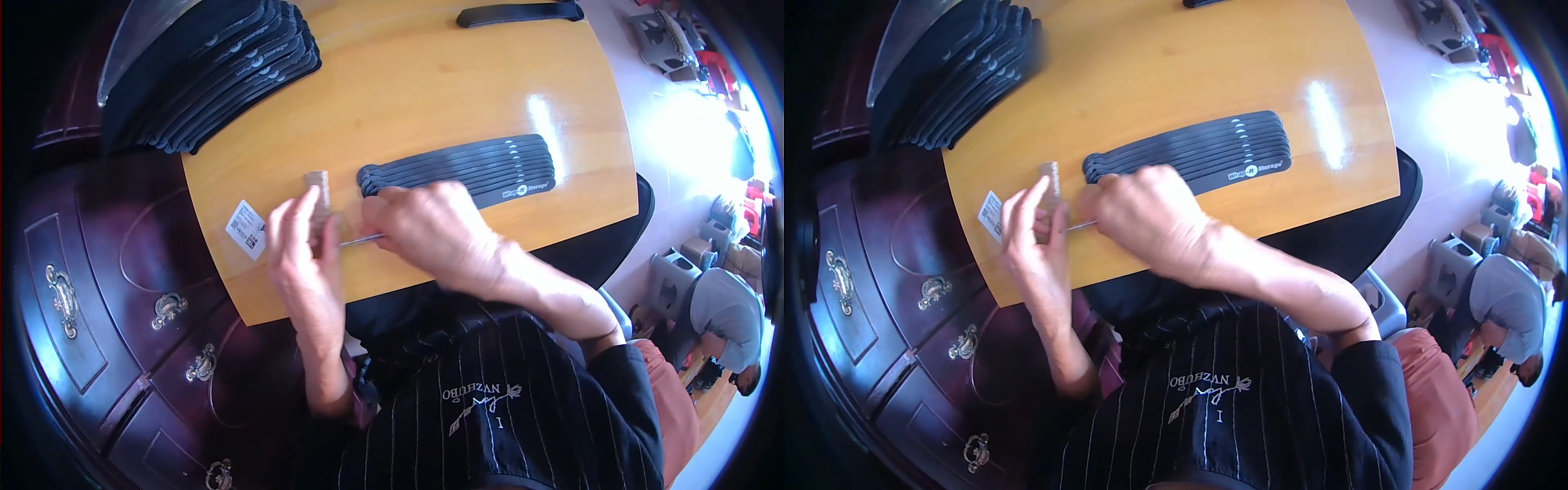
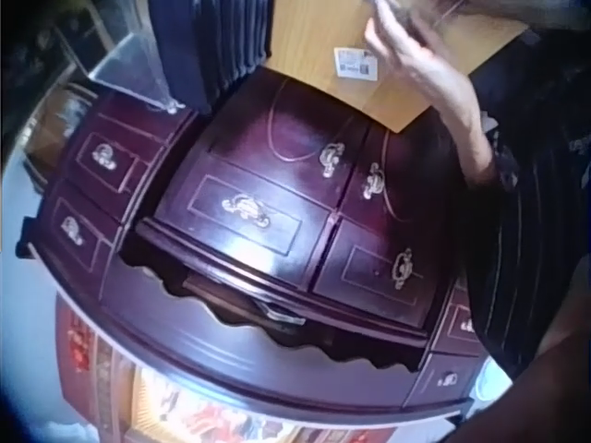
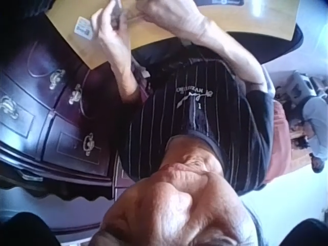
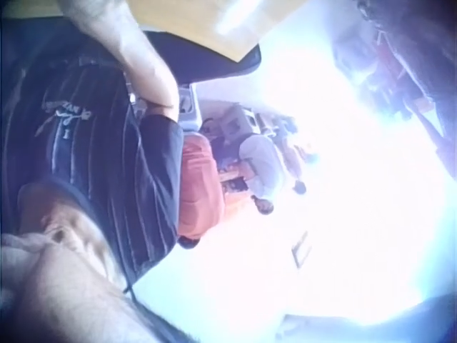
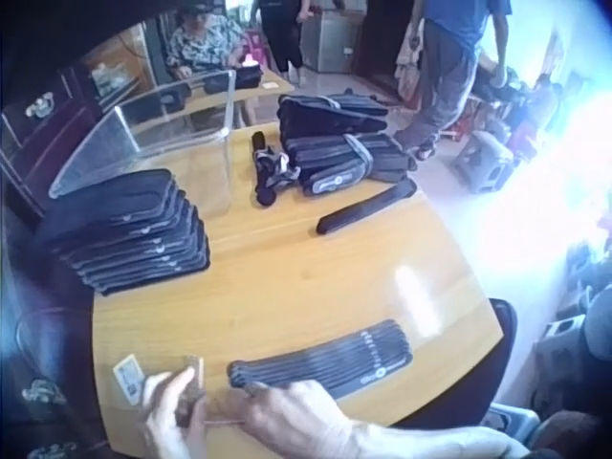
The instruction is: The recorder is preparing rubber cable straps by using a metal pick tool to clear or adjust holes.
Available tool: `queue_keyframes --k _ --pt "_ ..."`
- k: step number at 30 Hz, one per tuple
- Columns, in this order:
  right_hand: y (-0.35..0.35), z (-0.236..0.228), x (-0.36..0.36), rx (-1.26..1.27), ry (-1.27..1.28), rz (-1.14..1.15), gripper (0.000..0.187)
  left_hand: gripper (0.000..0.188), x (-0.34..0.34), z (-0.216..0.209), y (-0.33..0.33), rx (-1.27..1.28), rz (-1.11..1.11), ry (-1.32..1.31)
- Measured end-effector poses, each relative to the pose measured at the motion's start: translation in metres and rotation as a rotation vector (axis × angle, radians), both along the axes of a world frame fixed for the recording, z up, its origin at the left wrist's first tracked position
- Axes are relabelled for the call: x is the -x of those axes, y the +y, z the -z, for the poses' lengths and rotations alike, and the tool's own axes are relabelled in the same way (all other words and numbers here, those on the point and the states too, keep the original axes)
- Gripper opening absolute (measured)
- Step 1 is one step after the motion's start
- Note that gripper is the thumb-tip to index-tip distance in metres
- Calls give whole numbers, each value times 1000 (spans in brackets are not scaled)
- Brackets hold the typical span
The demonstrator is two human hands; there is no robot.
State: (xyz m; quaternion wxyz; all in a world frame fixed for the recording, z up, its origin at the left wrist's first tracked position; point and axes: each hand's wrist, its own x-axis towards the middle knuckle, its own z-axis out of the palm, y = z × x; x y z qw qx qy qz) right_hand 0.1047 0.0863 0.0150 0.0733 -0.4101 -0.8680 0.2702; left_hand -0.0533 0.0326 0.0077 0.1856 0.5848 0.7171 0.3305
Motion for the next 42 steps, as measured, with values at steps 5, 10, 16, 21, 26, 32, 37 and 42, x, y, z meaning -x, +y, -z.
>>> queue_keyframes --k 5,10,16,21,26,32,37,42 --pt "4 -18 -41 215 398 305 25 27 -13 2 -9 7 23 -123" --pt "-15 -21 -88 186 387 574 27 23 -11 -6 -10 28 93 -140" --pt "-35 -13 -125 191 371 758 31 30 -9 3 -14 39 131 -160" --pt "-39 -11 -139 144 341 798 31 31 -4 -3 -14 8 150 -108" --pt "-37 -12 -149 155 300 853 32 33 -11 -6 -8 94 158 -109" --pt "-41 -22 -160 83 242 830 24 41 -14 -12 -1 44 215 61" --pt "-39 -15 -161 179 289 782 22 45 6 -22 51 85 264 289" --pt "-39 -20 -164 29 356 799 28 56 10 -19 97 -64 331 473"
